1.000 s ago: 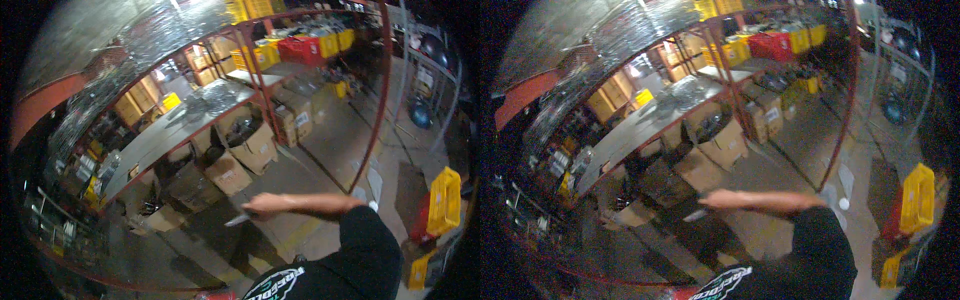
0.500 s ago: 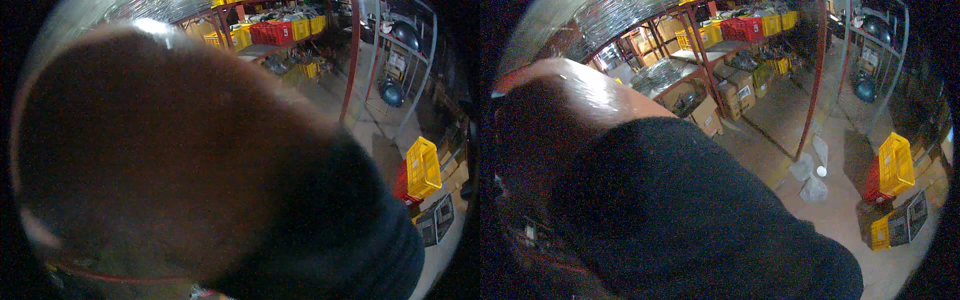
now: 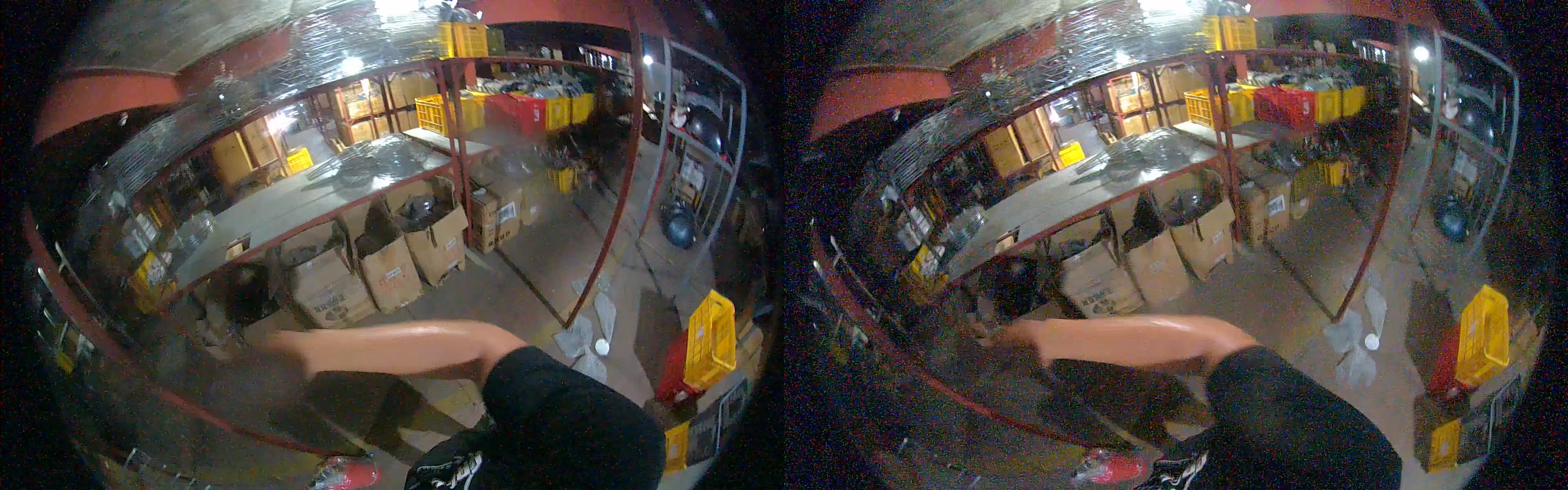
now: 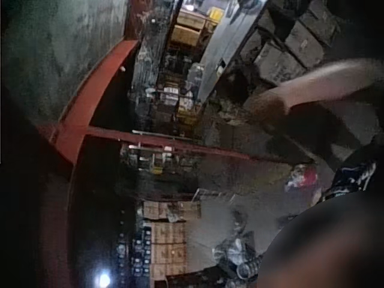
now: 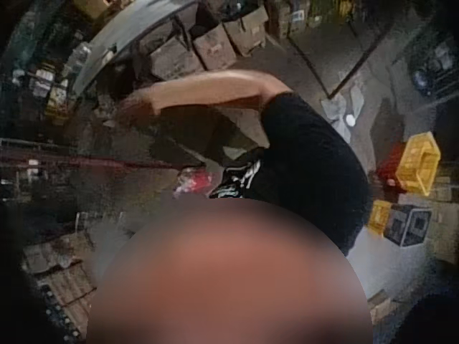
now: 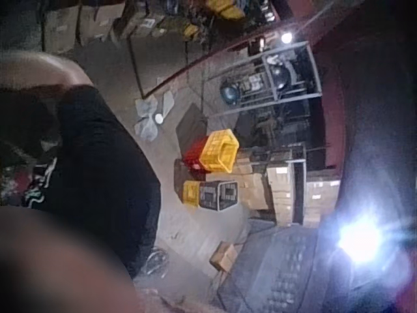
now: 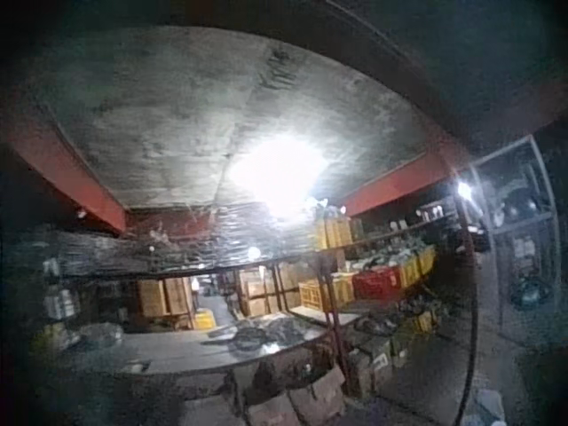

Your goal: The person unwraps several round metal grills from plastic packaging on a table, then moves one to a nearby shelf. They walk to the floor, pick up a wrapped grill, and use a utility knife to cut the plastic before walking back toward the table.

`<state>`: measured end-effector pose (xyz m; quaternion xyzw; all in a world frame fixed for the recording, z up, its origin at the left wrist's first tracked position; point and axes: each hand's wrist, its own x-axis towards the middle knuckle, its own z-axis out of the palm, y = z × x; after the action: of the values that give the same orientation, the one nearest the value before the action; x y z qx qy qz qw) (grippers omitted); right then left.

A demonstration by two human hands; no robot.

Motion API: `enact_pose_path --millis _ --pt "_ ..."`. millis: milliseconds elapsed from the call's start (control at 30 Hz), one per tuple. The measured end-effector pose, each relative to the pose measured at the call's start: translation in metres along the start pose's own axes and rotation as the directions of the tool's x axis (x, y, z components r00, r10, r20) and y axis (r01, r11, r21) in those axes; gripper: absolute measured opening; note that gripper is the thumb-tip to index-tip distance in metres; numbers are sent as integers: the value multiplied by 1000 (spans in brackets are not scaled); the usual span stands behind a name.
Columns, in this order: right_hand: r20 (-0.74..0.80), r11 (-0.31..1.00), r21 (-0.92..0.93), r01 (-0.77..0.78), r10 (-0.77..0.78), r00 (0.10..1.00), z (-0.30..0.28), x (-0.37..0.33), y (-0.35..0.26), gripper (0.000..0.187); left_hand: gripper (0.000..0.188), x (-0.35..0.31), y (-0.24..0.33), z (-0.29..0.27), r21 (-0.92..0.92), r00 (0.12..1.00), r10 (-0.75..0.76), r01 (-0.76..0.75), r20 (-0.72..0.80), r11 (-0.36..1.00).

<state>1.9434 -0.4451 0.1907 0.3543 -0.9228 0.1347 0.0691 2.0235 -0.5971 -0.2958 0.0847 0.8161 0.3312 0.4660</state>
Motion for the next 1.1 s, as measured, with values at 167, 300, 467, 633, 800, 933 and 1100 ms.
enact_pose_path --millis 167,300,467,633,800,933,1100 --pt "-7 639 457 -619 699 715 156 -213 37 41 36 5 -5 5 -32 1000 -5 6 23 999" --pt "132 -97 489 -867 991 -36 274 -416 -29 44 36 7 -17 12 -38 997 -58 60 41 997" --pt "291 -514 827 -227 737 -610 318 -558 -149 23 36 -5 -67 17 -9 985 -164 165 49 986" --pt "163 -64 976 208 847 -506 243 -595 -113 44 37 3 -94 -3 -148 949 -302 313 93 938" --pt "96 48 936 348 918 -384 124 -595 -44 37 33 32 9 19 -236 990 -131 114 -59 965" --pt "39 70 922 381 962 -270 93 -614 -6 26 36 22 92 76 -180 994 -2 -18 -113 983" --pt "90 -22 922 386 983 -160 99 -655 25 23 37 -10 115 121 -125 994 -23 9 -111 992"
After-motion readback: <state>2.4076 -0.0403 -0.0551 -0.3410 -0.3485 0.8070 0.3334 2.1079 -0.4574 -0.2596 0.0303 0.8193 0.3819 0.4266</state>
